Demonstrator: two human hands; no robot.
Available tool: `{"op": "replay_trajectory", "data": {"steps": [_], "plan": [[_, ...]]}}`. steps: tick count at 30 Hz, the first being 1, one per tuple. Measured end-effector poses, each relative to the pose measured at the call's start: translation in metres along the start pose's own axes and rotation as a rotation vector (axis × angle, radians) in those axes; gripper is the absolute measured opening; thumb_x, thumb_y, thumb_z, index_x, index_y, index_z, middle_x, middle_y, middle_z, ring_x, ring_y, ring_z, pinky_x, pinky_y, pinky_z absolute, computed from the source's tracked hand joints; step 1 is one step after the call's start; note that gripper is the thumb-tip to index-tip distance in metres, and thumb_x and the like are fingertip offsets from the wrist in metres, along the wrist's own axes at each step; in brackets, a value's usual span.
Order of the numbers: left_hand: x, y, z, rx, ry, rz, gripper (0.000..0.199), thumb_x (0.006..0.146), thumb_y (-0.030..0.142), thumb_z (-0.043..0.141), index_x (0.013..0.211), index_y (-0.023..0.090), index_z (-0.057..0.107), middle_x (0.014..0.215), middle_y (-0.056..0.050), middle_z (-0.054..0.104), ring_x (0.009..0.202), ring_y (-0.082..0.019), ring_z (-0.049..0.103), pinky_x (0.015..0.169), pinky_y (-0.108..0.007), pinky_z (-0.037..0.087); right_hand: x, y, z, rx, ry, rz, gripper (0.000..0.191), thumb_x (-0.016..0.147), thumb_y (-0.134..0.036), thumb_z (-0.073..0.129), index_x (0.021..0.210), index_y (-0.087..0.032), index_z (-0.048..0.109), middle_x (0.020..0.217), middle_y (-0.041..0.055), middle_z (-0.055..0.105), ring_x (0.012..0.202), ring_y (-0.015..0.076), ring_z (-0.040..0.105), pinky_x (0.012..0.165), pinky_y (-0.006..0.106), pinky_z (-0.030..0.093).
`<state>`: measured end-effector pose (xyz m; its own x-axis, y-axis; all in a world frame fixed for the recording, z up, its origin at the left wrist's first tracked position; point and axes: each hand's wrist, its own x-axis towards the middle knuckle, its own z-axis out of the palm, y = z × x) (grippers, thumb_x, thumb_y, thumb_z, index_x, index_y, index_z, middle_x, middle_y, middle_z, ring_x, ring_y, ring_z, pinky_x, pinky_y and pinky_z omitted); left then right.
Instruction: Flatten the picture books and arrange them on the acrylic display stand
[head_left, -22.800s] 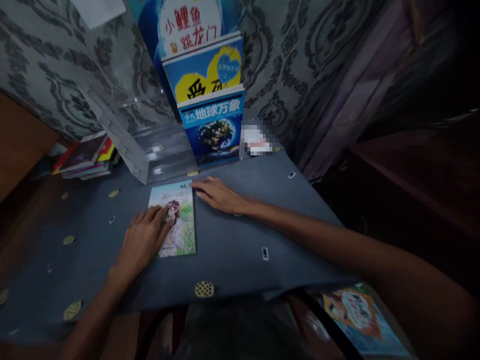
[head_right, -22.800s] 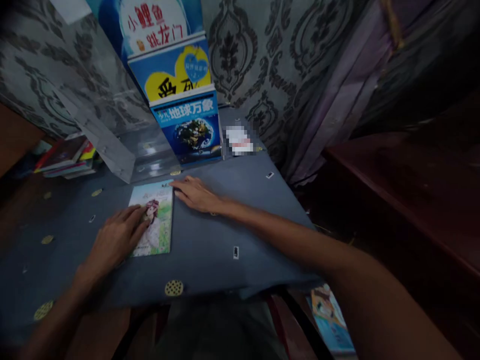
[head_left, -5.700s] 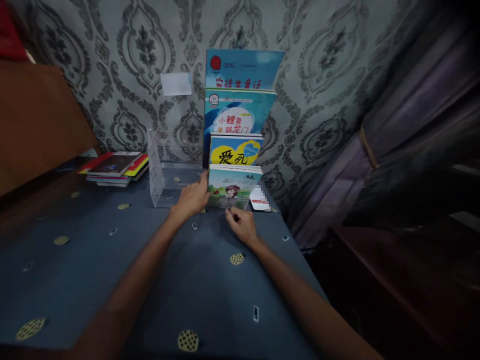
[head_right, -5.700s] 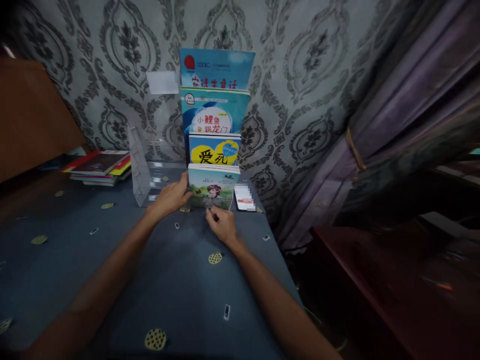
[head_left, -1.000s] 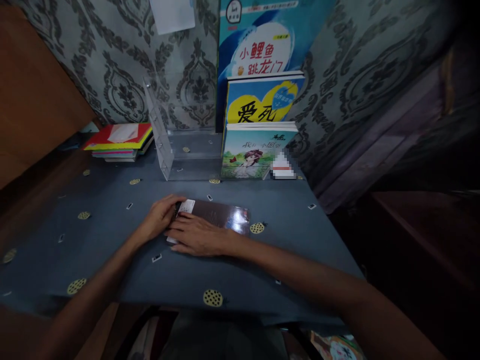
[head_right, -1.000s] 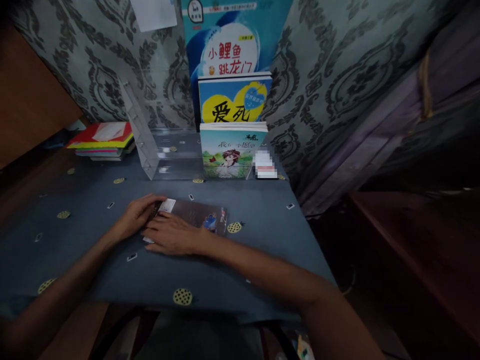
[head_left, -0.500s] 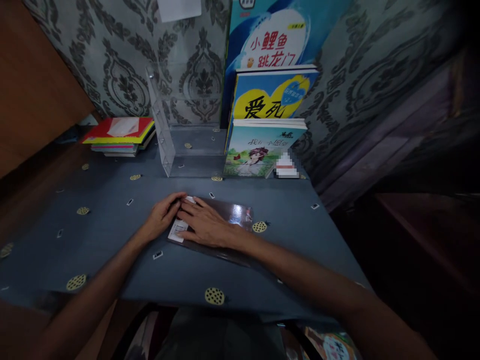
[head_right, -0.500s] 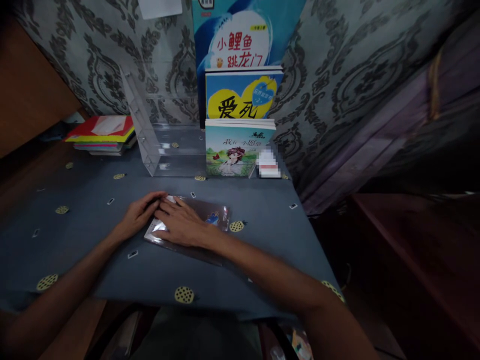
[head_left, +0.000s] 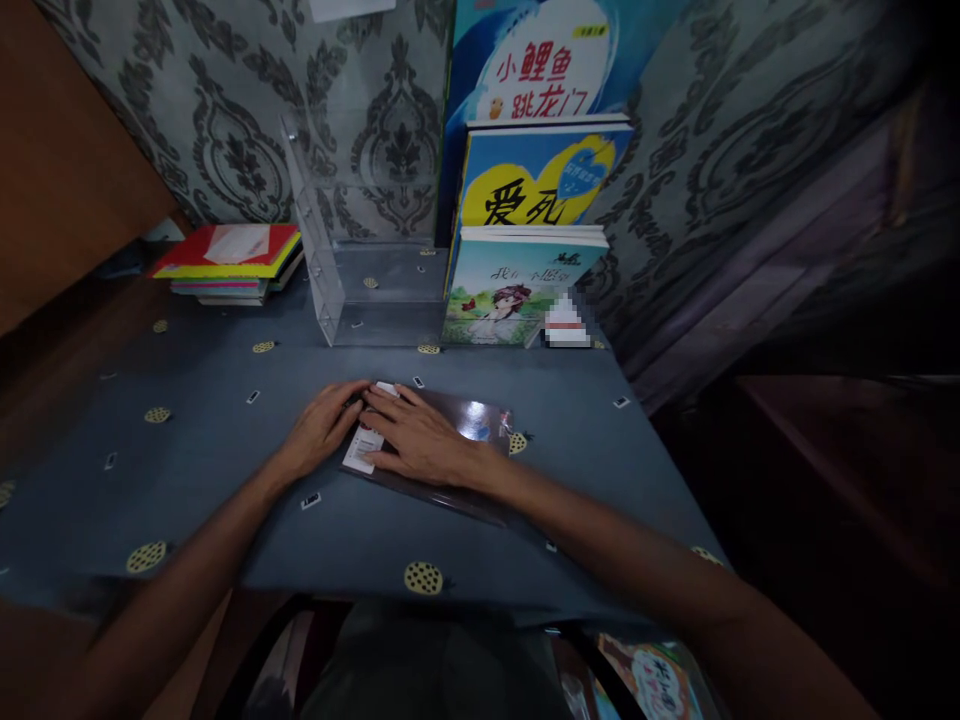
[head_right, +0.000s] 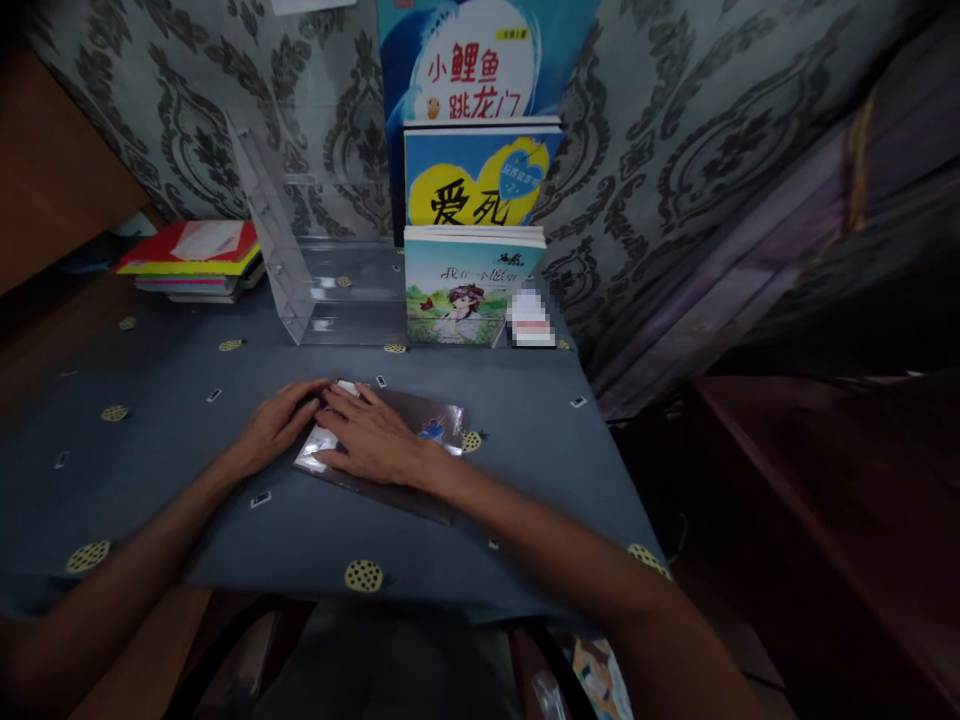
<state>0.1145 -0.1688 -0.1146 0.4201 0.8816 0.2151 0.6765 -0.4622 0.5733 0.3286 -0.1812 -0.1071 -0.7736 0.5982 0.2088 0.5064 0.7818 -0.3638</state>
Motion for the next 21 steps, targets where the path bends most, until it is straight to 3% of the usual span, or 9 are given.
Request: {"op": "replay_trajectory", "data": {"steps": [10, 15, 21], "plan": [[-0.003, 0.006, -0.001, 0.147, -0.073, 0.094, 0.048, 0.102, 0.044, 0.041, 0.141, 0.018, 0.053, 0.140, -0.014, 0.063, 0.130, -0.027, 0.056, 0.113, -0.048, 0.043, -0.010, 0.011, 0.006, 0.005, 0.071, 0.053, 0.059, 0.100, -0.046, 0.056, 0.147, -0.011, 0.049, 0.157, 0.0214, 0.046, 0.152, 0.0304, 0.035, 0.125, 0.056, 0.027], [-0.005, 0.009, 0.000, 0.203, -0.090, 0.110, 0.045, 0.103, 0.043, 0.038, 0.138, 0.020, 0.056, 0.141, -0.012, 0.063, 0.134, -0.027, 0.054, 0.114, -0.048, 0.041, -0.029, 0.016, -0.006, -0.035, 0.058, 0.152, 0.058, 0.102, -0.047, 0.051, 0.150, -0.014, 0.047, 0.161, 0.0179, 0.041, 0.152, 0.0307, 0.033, 0.124, 0.056, 0.029], [-0.005, 0.010, -0.001, 0.198, -0.089, 0.105, 0.048, 0.104, 0.045, 0.037, 0.138, 0.018, 0.056, 0.143, -0.013, 0.062, 0.134, -0.027, 0.054, 0.114, -0.047, 0.042, -0.058, 0.022, -0.016, -0.048, 0.061, 0.274, 0.053, 0.104, -0.042, 0.048, 0.151, -0.019, 0.047, 0.161, 0.0159, 0.042, 0.147, 0.0334, 0.041, 0.117, 0.059, 0.038]]}}
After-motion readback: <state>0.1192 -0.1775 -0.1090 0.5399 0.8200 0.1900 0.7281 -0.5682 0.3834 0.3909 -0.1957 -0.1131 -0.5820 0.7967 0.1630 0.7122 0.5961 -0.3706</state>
